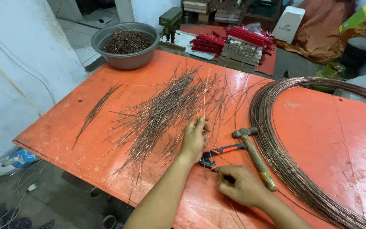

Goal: The person repeatedly cuts short lengths of copper wire from a coil using pliers. Each cut piece is placed into a growing pile on the table. The person handles the wire and pliers throughout the clip.

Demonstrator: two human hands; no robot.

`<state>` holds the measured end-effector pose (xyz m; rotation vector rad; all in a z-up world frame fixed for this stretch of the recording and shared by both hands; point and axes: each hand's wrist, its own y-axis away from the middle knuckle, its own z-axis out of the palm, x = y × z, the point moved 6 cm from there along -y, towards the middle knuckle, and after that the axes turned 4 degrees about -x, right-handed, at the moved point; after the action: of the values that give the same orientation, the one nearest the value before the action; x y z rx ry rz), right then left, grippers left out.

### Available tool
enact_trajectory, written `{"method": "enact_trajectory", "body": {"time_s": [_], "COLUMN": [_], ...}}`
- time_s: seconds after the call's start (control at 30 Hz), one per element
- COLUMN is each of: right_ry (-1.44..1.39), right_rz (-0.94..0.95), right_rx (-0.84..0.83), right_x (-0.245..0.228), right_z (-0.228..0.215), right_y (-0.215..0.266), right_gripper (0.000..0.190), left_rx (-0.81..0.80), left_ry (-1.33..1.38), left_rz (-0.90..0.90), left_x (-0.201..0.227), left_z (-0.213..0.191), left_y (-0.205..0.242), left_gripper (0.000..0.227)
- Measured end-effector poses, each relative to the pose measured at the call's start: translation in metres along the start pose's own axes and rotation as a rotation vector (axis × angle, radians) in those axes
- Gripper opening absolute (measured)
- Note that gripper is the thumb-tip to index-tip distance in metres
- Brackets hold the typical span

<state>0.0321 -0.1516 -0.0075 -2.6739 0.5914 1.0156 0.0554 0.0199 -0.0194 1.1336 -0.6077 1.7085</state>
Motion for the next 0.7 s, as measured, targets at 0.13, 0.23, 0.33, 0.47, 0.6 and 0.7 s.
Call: {"method": "enact_trajectory", "body": {"time_s": [0.13,0.23,0.33,0.47,0.6,0.7], "right_ry": [0.131,0.157,0.023,0.066,0.155,0.176], "right_rz": [-0.081,-0.057,0.168,0.094,-0.056,-0.163], "right_rx": [-0.113,-0.121,0.015,0.023,-0.078,-0.127], "right_x": [-0.013,-0.019,-0.008,-0.001,-0.011,-0.021], "right_z": [0.003,0.005,0.002,0.005,0.005,0.005], "right_y": [0.003,0.002,0.002,0.004,0.005,0.007], "right_gripper": [0.018,0.021,0.02,0.015,0.02,0.023], "left_rx": [-0.021,-0.002,-0.002,0.021,0.068,0.06], "left_ry": [0.029,0.006,-0.001,-0.04,-0.02,-0.148], "left_rz": [0.092,0.061,0.015,-0.015,-0.052,-0.087], "left_x": [0.007,0.009,0.01,0.011,0.014,0.034], "left_z": [-0.011,-0.007,-0.003,-0.005,-0.009,-0.002], "left_y": [-0.009,-0.005,-0.002,-0.006,-0.028,-0.023], "left_gripper": [0.023,0.019,0.018,0.025,0.03,0.034]}}
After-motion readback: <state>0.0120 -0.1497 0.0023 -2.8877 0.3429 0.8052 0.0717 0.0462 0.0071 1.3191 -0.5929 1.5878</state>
